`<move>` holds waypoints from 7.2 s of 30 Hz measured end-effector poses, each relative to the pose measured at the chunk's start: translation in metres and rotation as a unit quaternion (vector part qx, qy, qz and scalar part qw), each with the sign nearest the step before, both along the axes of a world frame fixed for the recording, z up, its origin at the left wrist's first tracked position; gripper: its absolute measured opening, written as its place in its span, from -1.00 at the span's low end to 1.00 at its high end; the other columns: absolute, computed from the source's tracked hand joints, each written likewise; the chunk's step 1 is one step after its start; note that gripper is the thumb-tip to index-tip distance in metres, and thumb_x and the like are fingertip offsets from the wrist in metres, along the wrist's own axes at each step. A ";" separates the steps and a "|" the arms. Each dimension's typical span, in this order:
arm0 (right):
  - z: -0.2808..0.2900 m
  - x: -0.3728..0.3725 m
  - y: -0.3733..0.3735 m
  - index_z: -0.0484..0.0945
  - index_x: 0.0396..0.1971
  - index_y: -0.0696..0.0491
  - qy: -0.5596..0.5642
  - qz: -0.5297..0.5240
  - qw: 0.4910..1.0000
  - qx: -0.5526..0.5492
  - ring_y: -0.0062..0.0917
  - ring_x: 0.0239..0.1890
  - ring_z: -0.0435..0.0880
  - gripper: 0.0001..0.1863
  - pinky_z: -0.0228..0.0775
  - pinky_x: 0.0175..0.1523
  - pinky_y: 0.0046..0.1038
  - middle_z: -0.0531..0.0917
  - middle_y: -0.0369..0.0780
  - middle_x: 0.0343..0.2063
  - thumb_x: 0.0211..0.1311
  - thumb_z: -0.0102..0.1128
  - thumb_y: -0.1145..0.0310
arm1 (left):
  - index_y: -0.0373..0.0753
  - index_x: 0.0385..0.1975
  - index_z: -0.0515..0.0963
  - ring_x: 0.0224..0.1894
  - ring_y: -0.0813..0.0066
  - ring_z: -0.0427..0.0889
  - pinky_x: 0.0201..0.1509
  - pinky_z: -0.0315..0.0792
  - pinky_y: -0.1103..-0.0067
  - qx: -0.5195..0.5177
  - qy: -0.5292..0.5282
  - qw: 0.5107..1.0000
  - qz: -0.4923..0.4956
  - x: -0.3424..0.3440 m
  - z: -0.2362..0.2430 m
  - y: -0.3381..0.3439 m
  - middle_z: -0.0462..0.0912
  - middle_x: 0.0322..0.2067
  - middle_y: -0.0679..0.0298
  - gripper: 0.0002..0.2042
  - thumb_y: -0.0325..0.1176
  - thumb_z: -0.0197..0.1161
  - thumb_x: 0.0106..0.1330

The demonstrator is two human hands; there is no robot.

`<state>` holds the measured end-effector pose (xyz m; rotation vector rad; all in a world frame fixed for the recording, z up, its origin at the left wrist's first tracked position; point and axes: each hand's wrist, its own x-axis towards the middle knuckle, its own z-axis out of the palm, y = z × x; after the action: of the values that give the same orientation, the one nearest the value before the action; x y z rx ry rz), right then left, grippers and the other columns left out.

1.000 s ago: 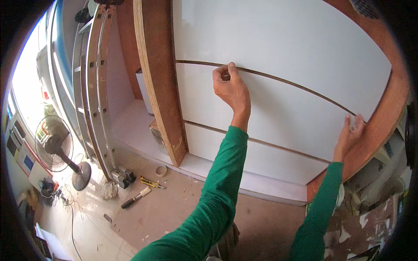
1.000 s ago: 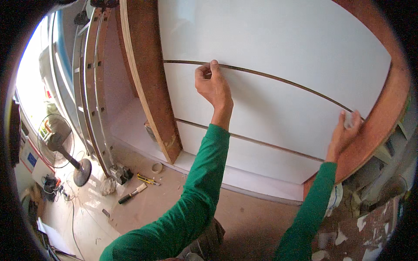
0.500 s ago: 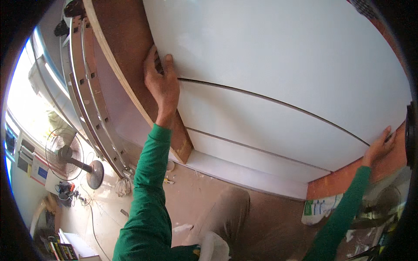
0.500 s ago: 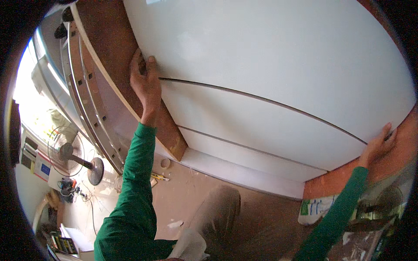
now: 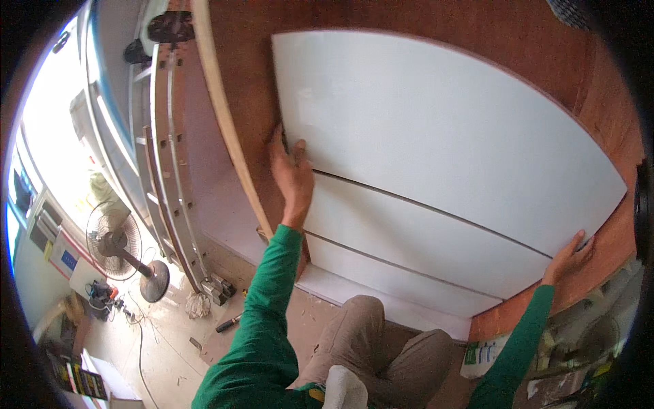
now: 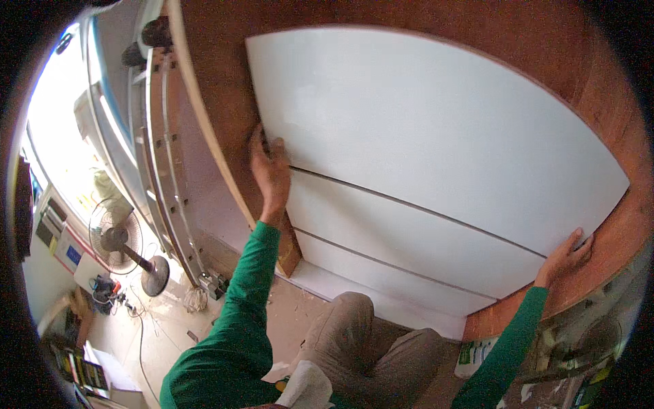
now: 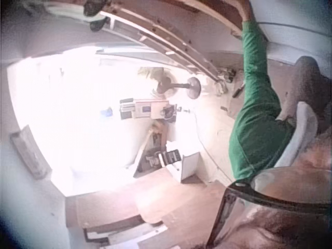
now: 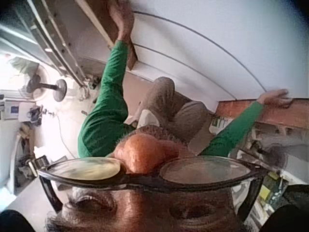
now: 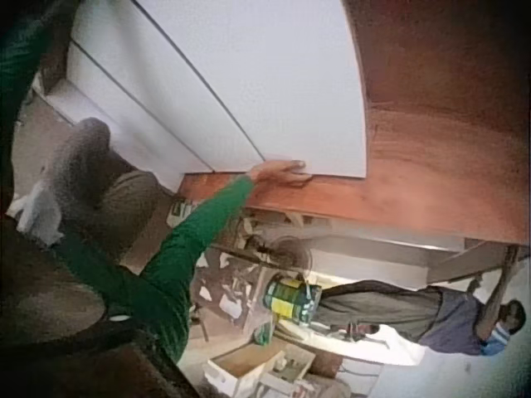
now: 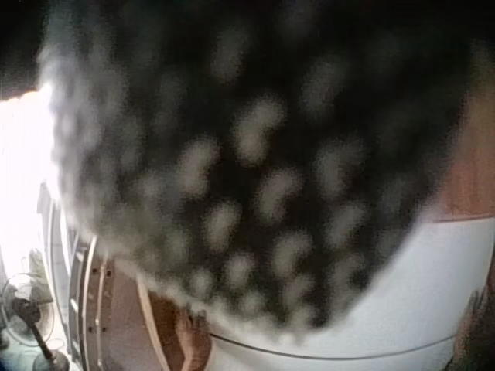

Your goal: The person slides drawers into a cabinet frame and pushes them in by hand.

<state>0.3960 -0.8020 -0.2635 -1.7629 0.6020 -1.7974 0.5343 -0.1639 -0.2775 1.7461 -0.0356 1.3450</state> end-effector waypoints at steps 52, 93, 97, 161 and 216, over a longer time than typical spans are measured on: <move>0.176 -0.013 -0.090 0.57 0.18 0.20 0.080 -0.110 0.921 -0.365 -0.07 0.18 0.61 -0.53 0.40 0.33 -0.14 0.64 0.05 0.09 0.74 -0.22 0.17 | -0.39 -0.16 0.66 -0.12 0.09 0.61 0.08 0.47 0.23 0.168 -0.141 0.976 0.004 0.056 0.212 -0.016 0.65 -0.21 0.03 -0.53 -0.10 -0.06 0.72; -0.020 -0.071 0.004 0.48 0.32 0.26 0.307 -0.017 0.950 0.048 -0.07 0.20 0.69 -0.22 0.53 0.25 -0.10 0.66 0.14 0.18 0.52 0.22 -0.20 | -0.39 0.20 0.48 0.13 -0.43 0.67 0.27 0.48 -0.05 0.108 0.294 0.947 0.076 -0.032 0.011 0.009 0.71 -0.04 -0.36 -0.24 0.34 0.01 0.54; -0.037 -0.072 -0.044 0.42 0.38 0.17 0.249 0.121 0.958 0.076 -0.10 0.18 0.68 -0.25 0.49 0.26 -0.10 0.67 0.09 0.18 0.52 0.25 -0.15 | -0.40 0.16 0.52 0.22 -0.35 0.65 0.32 0.47 0.01 0.086 0.292 0.952 0.036 -0.017 0.006 0.025 0.68 0.05 -0.38 -0.21 0.38 0.10 0.47; -0.002 -0.072 0.036 0.42 0.06 0.05 0.033 0.219 0.960 0.174 -0.61 -0.23 0.33 -0.49 0.27 -0.10 -0.45 0.43 -0.36 -0.22 0.54 0.28 -0.10 | -0.54 -0.20 0.58 -0.33 0.31 0.77 -0.11 0.78 0.43 -0.496 0.075 0.820 -0.276 -0.030 -0.027 -0.059 0.70 -0.31 0.10 -0.78 -0.46 0.43 0.45; 0.030 0.075 0.209 0.47 0.47 -0.41 0.082 -0.081 0.893 -0.434 0.02 0.68 0.00 -0.15 -0.23 0.64 0.37 0.15 -0.03 0.62 0.42 -0.26 -0.61 | -0.21 0.26 0.64 0.63 -0.18 0.17 0.64 0.18 0.13 0.100 -0.098 0.990 -0.014 -0.003 -0.028 -0.109 0.38 0.49 -0.08 -0.57 -0.65 0.12 0.44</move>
<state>0.4707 -0.5935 -0.2330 -2.5107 -0.0506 -2.2440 0.5315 -0.2726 -0.3056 1.7635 -0.3118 1.5312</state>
